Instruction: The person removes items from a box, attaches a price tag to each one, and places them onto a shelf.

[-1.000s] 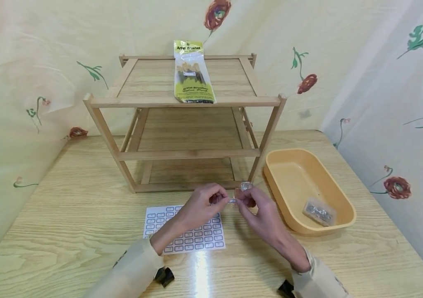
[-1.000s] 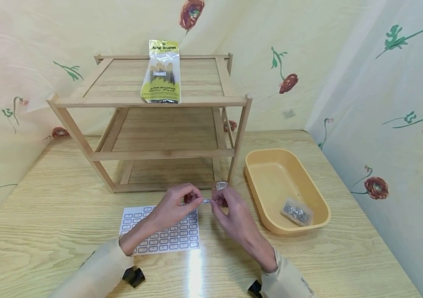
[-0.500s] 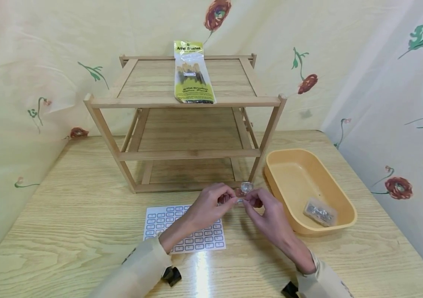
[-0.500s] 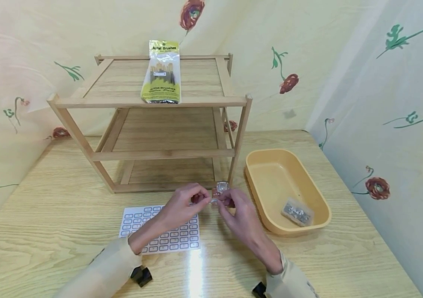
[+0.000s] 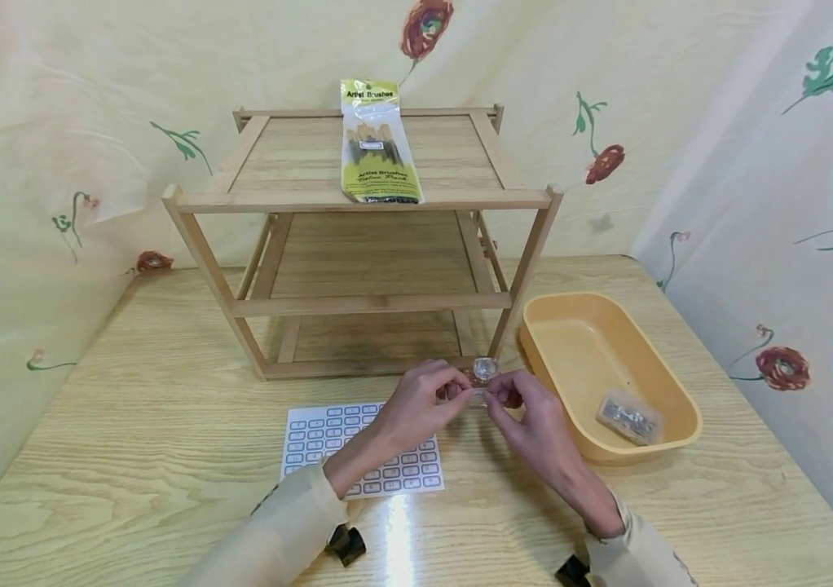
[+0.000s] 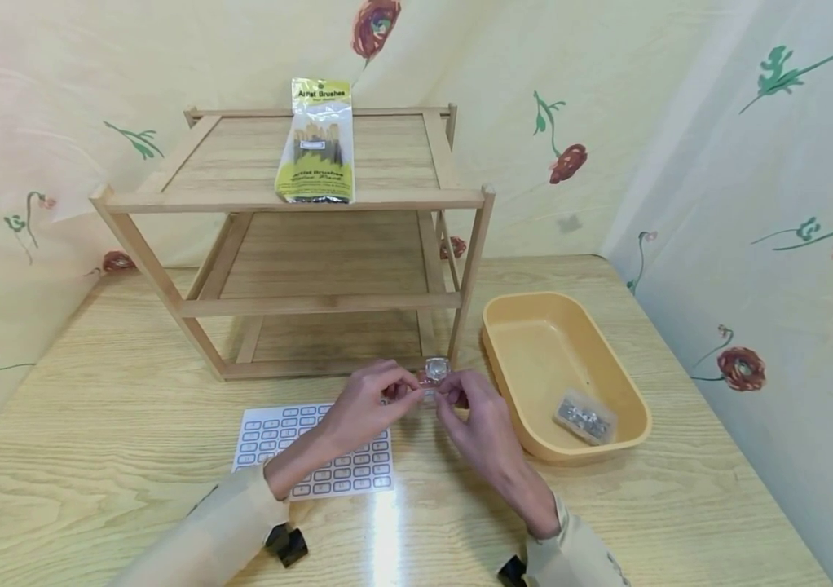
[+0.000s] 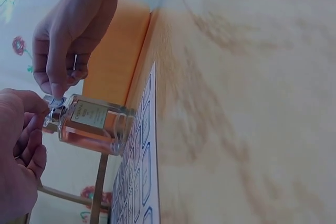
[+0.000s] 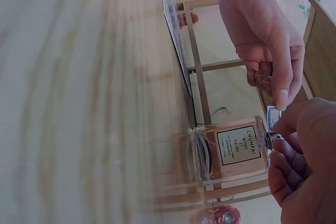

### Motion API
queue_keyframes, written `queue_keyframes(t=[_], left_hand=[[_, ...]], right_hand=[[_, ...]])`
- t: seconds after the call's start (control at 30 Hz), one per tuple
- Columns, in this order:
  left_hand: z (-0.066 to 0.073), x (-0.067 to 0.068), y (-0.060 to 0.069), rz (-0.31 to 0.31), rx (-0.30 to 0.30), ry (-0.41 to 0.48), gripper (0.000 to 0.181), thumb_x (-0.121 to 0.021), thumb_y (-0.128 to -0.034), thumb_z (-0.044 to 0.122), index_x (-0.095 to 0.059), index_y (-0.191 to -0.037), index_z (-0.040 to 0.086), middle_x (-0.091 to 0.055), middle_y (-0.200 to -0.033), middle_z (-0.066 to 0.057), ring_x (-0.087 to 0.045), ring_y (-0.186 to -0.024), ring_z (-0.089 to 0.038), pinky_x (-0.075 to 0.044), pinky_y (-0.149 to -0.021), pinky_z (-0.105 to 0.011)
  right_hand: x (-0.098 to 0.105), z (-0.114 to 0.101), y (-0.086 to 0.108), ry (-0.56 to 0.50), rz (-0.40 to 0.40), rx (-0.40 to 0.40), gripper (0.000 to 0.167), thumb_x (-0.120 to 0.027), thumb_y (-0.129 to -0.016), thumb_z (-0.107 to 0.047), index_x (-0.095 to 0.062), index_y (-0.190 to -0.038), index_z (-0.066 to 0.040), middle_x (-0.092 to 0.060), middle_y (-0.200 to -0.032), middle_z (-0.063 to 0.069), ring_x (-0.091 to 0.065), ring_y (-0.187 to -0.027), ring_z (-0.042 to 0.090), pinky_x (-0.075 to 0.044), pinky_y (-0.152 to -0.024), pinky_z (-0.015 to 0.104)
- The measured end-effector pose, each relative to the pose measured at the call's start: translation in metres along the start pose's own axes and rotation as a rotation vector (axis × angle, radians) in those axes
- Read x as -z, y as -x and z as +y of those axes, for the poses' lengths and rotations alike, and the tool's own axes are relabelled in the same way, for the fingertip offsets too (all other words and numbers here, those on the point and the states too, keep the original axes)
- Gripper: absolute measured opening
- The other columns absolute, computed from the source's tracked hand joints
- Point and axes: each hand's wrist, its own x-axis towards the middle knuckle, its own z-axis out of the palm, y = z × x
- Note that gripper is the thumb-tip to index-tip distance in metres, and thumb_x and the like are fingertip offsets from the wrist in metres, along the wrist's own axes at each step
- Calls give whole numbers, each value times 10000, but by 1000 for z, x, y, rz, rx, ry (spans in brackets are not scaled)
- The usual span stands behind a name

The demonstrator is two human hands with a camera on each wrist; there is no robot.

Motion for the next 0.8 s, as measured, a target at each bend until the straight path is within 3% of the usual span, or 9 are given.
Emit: queue_keyframes(t=[0.5,0.8], left_hand=[[0,-6,-5,21,21,-41,72,-685,-991,107,-738,-967,65,-587,-844,65,-543,-836,-99,-497,-707,-226],[-1,-10,-5,42,-6,-71,46,-697,-978,81,-737,-955,76,-599,-842,50,-549,-834,-108,-495,-703,-219]], right_hand=[[-1,1,0,23,0,-83,286,-748,-793,198,-646,-938,-26,-616,-839,10,-565,-737,105,-495,-646,234],[-1,3,0,25,2,-99,273,-744,-795,199,-646,-932,-17,-614,-839,16,-563,-738,112,-487,-649,226]])
